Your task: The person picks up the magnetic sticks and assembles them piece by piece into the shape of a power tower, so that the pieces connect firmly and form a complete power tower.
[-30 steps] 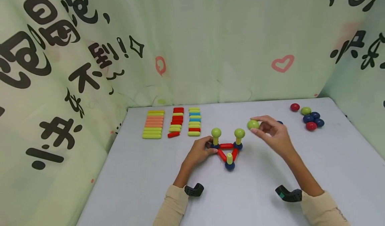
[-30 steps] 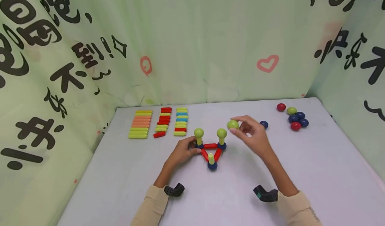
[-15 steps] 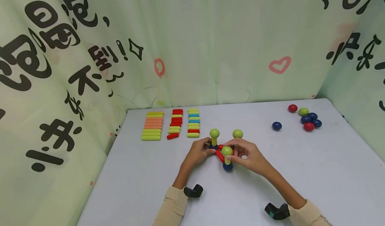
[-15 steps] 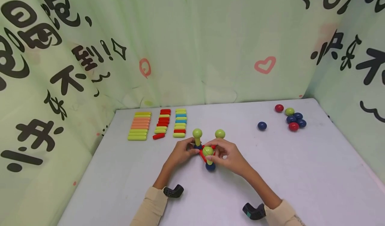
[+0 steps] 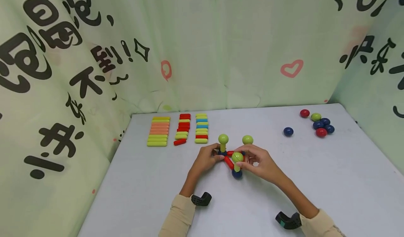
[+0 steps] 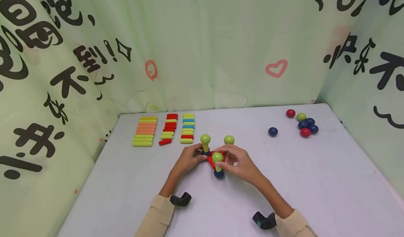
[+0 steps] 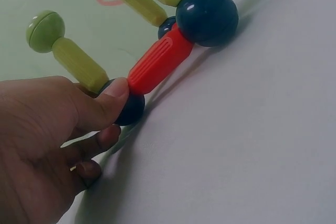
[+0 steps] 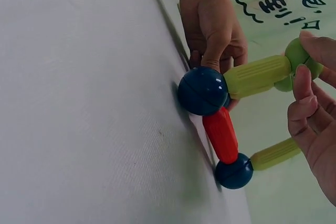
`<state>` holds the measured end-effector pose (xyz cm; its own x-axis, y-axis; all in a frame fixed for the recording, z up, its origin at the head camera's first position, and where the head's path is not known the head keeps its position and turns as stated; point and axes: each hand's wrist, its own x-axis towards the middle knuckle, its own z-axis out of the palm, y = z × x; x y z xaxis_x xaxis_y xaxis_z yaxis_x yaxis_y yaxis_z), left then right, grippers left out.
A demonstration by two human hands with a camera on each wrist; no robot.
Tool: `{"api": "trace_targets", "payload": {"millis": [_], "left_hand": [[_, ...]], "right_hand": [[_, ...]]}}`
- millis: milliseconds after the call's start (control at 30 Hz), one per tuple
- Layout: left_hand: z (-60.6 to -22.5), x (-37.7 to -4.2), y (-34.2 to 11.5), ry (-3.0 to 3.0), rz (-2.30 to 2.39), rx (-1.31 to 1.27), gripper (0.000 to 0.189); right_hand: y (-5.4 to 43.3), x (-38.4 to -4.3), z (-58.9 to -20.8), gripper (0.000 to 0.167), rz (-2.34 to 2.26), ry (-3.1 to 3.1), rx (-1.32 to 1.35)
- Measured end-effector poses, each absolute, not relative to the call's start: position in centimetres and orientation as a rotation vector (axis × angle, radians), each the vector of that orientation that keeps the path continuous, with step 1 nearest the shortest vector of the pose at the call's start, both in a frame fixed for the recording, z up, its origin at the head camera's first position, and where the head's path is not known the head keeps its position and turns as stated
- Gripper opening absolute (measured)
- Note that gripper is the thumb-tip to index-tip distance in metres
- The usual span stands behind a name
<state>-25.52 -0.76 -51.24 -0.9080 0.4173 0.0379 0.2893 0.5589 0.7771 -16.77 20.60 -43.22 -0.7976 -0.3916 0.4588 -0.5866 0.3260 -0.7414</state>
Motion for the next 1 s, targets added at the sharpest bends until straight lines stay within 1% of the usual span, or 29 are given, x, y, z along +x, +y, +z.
{"api": "trace_targets", "payload": {"millis": [67, 167, 300, 433, 533, 633, 700, 800, 867, 1000], "left_hand": [[-51.2, -25.6, -0.8, 2.639, 1.274, 0.606, 0.031], [-51.1, -25.6, -1.0, 2.636, 1.268, 0.607, 0.031], [-50.6, -25.8, -1.9, 2.610, 1.265, 0.600, 0.035], [-49.4, -26.2, -4.0, 2.629, 1.325, 0.578, 0.033], [-48.7, -26.6, -6.7, 2.768, 1.427, 0.486, 0.024], [-48.4, -26.8, -10.0, 3.009, 1.460, 0.255, 0.016], [-48.6, -26.7, -12.3, 3.168, 1.399, 0.058, 0.016], [-49.3, -26.5, -15.3, 3.352, 1.163, -0.169, 0.021], [-49.8, -26.4, -16.7, 3.408, 1.014, -0.231, 0.025], [-50.4, -26.4, -18.1, 3.404, 0.907, -0.221, 0.029]], "right_hand": [[20.5, -16.8, -43.0, 0.038, 1.445, -2.365, 0.903], [20.6, -16.8, -42.5, 0.033, 1.427, -2.304, 0.856], [21.0, -17.5, -42.1, 0.023, 1.454, -2.198, 0.672], [22.3, -19.2, -43.1, 0.020, 1.507, -2.175, 0.454], [23.5, -20.3, -44.6, 0.022, 1.549, -2.283, 0.305], [24.4, -20.9, -45.8, 0.027, 1.578, -2.488, 0.213], [24.7, -21.1, -46.5, 0.034, 1.578, -2.651, 0.214], [24.9, -21.2, -47.2, 0.043, 1.596, -2.829, 0.315], [24.8, -21.3, -47.7, 0.046, 1.610, -2.886, 0.408], [24.4, -21.7, -48.5, 0.049, 1.619, -2.916, 0.512]]}}
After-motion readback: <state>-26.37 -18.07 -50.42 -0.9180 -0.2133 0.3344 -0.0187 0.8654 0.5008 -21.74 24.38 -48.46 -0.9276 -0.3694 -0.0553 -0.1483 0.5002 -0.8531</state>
